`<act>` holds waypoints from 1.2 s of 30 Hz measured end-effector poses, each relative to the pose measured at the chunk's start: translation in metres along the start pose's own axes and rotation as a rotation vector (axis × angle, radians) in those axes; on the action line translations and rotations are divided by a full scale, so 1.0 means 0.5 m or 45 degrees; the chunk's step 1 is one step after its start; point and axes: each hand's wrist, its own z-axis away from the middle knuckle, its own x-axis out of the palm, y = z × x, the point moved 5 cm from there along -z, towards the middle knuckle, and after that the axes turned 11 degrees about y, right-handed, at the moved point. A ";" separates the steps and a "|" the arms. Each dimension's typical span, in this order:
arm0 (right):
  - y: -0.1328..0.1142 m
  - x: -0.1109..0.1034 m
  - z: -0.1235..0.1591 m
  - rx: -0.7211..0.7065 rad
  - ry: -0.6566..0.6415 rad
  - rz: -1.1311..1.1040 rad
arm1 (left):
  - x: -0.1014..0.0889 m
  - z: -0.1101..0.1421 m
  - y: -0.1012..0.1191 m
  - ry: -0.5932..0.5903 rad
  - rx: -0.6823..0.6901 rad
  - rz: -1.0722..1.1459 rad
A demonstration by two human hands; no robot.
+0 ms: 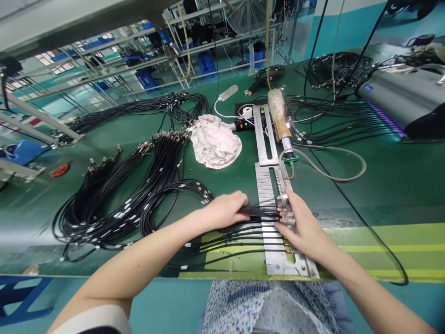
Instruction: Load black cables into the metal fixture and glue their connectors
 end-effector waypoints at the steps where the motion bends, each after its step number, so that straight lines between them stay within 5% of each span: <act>1: -0.001 -0.006 0.007 -0.003 -0.045 0.006 | 0.016 0.004 0.006 -0.074 -0.002 -0.050; 7: -0.012 -0.030 0.054 -0.070 -0.306 0.054 | 0.055 -0.011 0.010 -0.362 -0.040 -0.122; 16: -0.013 -0.020 0.058 -0.038 -0.313 0.056 | 0.049 0.014 0.032 -0.256 -0.022 -0.156; 22: -0.013 -0.022 0.058 -0.075 -0.258 0.033 | -0.002 -0.001 0.032 -0.369 0.067 0.277; 26: -0.012 -0.019 0.057 -0.076 -0.246 0.022 | -0.030 -0.008 0.025 -0.232 0.029 0.457; 31: -0.012 -0.020 0.056 -0.048 -0.274 0.003 | 0.026 0.019 0.009 -0.194 -0.025 0.016; 36: -0.009 -0.021 0.058 -0.050 -0.251 0.002 | 0.028 0.026 -0.002 0.011 -0.123 0.093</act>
